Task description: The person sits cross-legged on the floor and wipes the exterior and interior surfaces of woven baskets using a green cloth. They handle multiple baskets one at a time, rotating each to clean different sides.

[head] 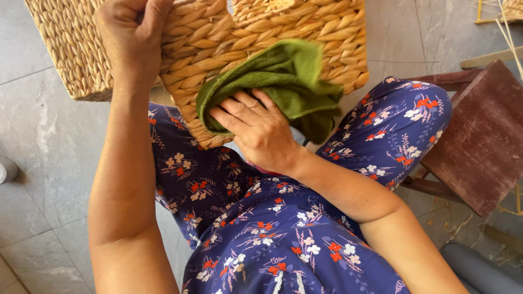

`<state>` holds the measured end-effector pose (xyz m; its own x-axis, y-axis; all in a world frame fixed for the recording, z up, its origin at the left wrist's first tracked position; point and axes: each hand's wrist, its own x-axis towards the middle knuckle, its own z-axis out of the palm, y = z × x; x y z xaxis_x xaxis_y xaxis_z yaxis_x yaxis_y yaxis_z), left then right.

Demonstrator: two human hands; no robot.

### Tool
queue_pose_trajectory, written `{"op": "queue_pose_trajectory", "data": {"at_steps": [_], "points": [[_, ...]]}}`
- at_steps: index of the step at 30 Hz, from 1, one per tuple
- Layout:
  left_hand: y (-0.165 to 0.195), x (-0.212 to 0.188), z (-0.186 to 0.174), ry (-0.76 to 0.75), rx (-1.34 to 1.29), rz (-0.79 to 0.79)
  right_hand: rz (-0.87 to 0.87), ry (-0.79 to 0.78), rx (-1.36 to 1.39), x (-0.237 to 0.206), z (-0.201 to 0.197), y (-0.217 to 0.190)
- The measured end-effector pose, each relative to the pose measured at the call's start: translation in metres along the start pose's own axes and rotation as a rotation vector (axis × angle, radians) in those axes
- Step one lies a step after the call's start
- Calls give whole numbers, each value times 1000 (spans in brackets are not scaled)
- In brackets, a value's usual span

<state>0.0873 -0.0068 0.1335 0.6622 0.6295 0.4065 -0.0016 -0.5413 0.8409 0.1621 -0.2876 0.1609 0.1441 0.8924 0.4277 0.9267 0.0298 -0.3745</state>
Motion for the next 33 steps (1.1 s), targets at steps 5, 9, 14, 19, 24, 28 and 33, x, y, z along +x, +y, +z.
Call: {"op": "queue_pose_trajectory", "data": {"at_steps": [5,9,14,19,24,28,33], "points": [[14,5,1,-36,-52,96,31,-84,-88,-2,1,25],[16,2,5,-45,-51,-19,262,-51,-232,-12,-28,66],[11,-2,6,-63,-220,-39,389,36,-241,-24,-39,82],[3,-5,-4,-91,-390,49,238,25,-204,-5,-10,58],[-2,-6,1,-76,-449,-73,58,-102,-74,26,0,14],[1,-4,3,-67,-433,-76,-46,-143,14,45,-1,7],[10,0,10,-147,-398,-75,134,-149,-134,35,-26,31]]}}
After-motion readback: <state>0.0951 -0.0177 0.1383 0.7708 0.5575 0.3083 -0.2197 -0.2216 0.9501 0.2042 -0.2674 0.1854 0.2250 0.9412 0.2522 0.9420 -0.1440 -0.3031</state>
